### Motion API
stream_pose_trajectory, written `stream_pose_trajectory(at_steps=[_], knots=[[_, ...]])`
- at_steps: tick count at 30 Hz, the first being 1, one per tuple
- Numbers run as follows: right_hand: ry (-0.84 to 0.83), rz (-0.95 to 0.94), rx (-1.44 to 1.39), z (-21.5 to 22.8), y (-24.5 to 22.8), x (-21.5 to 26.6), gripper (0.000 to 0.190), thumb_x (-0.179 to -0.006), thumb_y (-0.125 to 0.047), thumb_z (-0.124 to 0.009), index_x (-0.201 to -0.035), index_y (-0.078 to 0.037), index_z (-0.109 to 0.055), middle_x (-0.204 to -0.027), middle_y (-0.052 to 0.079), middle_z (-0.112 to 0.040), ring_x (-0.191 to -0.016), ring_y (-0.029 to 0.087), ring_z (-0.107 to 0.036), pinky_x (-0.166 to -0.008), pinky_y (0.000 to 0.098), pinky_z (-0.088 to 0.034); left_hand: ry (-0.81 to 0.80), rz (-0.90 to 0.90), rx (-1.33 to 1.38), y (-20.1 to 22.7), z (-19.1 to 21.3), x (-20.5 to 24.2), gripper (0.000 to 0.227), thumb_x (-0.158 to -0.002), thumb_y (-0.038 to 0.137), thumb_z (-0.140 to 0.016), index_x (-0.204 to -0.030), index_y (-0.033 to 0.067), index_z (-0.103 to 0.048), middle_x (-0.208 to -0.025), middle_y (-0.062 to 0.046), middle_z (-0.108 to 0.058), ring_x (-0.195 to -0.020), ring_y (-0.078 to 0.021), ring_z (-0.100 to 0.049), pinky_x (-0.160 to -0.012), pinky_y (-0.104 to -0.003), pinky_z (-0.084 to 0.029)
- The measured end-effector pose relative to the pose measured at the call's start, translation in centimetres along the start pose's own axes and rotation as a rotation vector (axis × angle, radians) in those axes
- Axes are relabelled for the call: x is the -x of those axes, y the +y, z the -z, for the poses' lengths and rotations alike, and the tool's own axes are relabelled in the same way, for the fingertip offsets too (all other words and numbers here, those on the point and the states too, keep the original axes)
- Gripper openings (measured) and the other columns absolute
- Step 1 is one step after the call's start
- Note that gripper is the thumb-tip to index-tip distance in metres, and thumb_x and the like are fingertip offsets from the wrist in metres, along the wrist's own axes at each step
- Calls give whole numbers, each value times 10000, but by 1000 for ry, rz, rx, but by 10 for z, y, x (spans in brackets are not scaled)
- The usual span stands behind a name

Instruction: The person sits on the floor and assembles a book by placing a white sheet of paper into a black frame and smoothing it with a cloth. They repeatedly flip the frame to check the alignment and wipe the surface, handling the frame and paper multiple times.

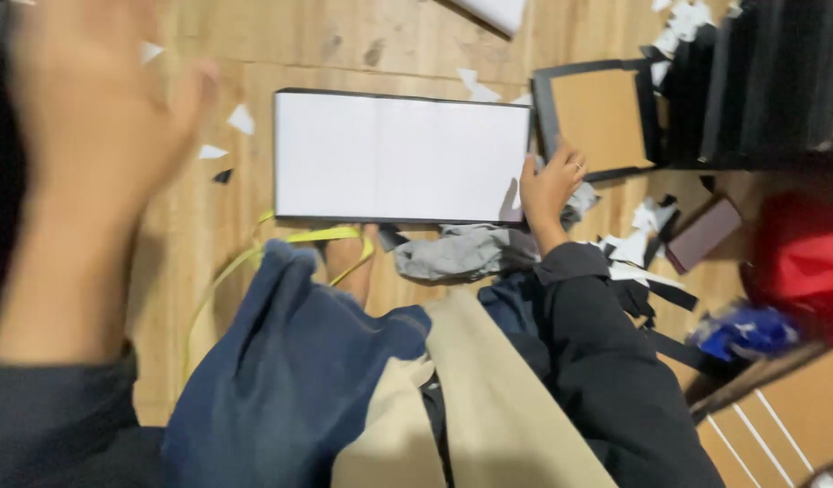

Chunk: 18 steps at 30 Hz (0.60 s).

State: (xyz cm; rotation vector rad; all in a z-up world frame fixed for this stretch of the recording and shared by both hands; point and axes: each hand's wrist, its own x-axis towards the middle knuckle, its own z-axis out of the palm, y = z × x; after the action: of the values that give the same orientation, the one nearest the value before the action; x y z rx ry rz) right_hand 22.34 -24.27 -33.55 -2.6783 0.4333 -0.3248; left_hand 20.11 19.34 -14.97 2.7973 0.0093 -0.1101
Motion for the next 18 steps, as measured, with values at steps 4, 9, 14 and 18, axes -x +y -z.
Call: stream_pose_trajectory(at_steps=[4,9,14,18], knots=[[122,-499,21,-2,56,-34,663,-824,-297,-722,-1284,7,-353,-1245,298,-349,-1181,474,-360,-994,557,-356,-111,-5,0,-31,-73,-42,693,-874,304,-660,-1359,-116,-397,-1321,-368,-417,-1176,-554,-421,-872,-654,-393],[313,-995,-972,-57,155,-74,667,-729,-107,-779,-1251,84,-411,-1054,258,-553,-916,405,-660,-652,479,-566,-398,270,68,-61,-177,-30,736,-822,405,-623,-1387,-9,-397,-1408,-273,-323,-1282,-468,-347,-952,-580,-405],[297,-976,-985,-83,196,-102,417,-745,-78,-731,-1043,18,-456,-752,167,-534,-514,311,-616,-346,366,-504,-300,287,176,-37,-160,-25,710,-831,302,-651,-1387,-36,-366,-1417,-299,-174,-1330,-471,-162,-1024,-601,-309],[89,-972,-1138,-68,161,-122,174,-844,-132,-641,-783,-74,-489,-536,40,-509,-424,91,-595,-351,89,-384,-128,253,280,-38,-144,-27,624,-864,197,-687,-1357,-70,-411,-1404,-313,-103,-1307,-499,-115,-1056,-608,-272]])
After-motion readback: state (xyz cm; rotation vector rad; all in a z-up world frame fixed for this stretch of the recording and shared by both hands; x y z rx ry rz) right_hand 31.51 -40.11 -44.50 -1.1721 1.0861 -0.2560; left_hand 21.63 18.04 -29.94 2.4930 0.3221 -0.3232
